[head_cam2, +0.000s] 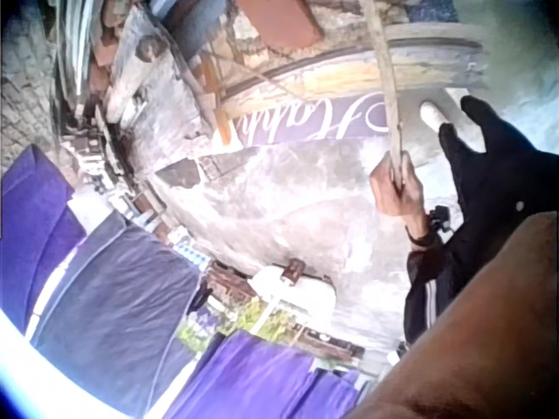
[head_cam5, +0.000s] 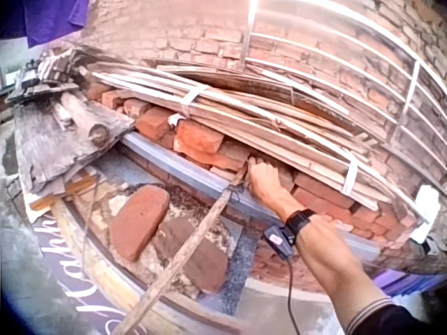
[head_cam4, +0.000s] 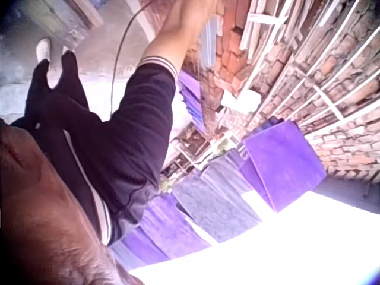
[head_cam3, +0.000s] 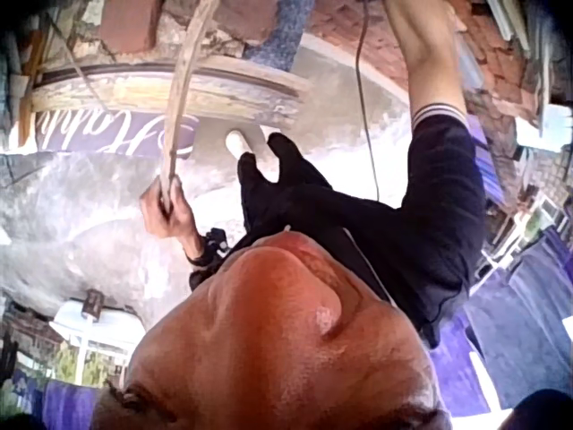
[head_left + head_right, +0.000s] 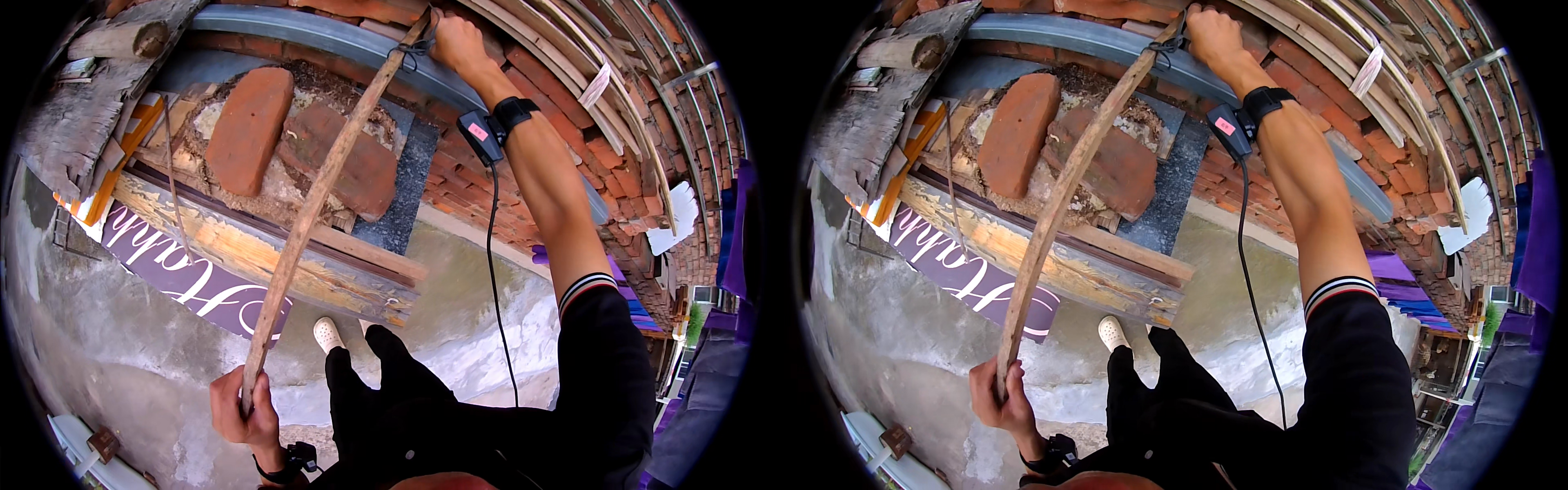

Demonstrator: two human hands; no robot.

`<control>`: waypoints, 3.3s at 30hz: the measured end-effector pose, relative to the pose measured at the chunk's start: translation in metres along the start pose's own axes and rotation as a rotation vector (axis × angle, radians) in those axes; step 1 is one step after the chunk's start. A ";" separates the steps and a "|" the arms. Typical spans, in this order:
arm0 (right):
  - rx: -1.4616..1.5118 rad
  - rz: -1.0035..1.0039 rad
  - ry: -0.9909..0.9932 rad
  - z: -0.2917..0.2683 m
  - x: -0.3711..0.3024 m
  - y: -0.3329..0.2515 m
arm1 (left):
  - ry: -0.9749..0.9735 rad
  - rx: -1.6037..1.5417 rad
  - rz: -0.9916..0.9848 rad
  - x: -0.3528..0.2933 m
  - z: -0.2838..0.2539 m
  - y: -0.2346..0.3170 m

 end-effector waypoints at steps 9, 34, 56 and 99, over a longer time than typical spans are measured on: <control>-0.106 -0.061 0.137 -0.014 -0.016 0.005 | 0.004 -0.016 -0.031 0.004 -0.011 -0.003; 0.071 -0.262 0.085 -0.007 -0.074 -0.006 | -0.004 -0.028 0.054 0.012 -0.010 0.000; 0.284 -0.148 0.163 -0.055 -0.195 -0.021 | -0.015 -0.060 0.081 0.013 -0.010 -0.006; 2.472 0.521 -0.093 0.060 -0.109 0.021 | -0.013 -0.051 0.051 0.009 -0.010 -0.002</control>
Point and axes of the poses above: each hand's wrist, its own x-axis towards the middle knuckle, its own z-axis out of the palm, y = z × x, the point moved 7 cm from there along x, towards the middle knuckle, and after that the axes turned 14 degrees about -y, right-handed, at the moved point
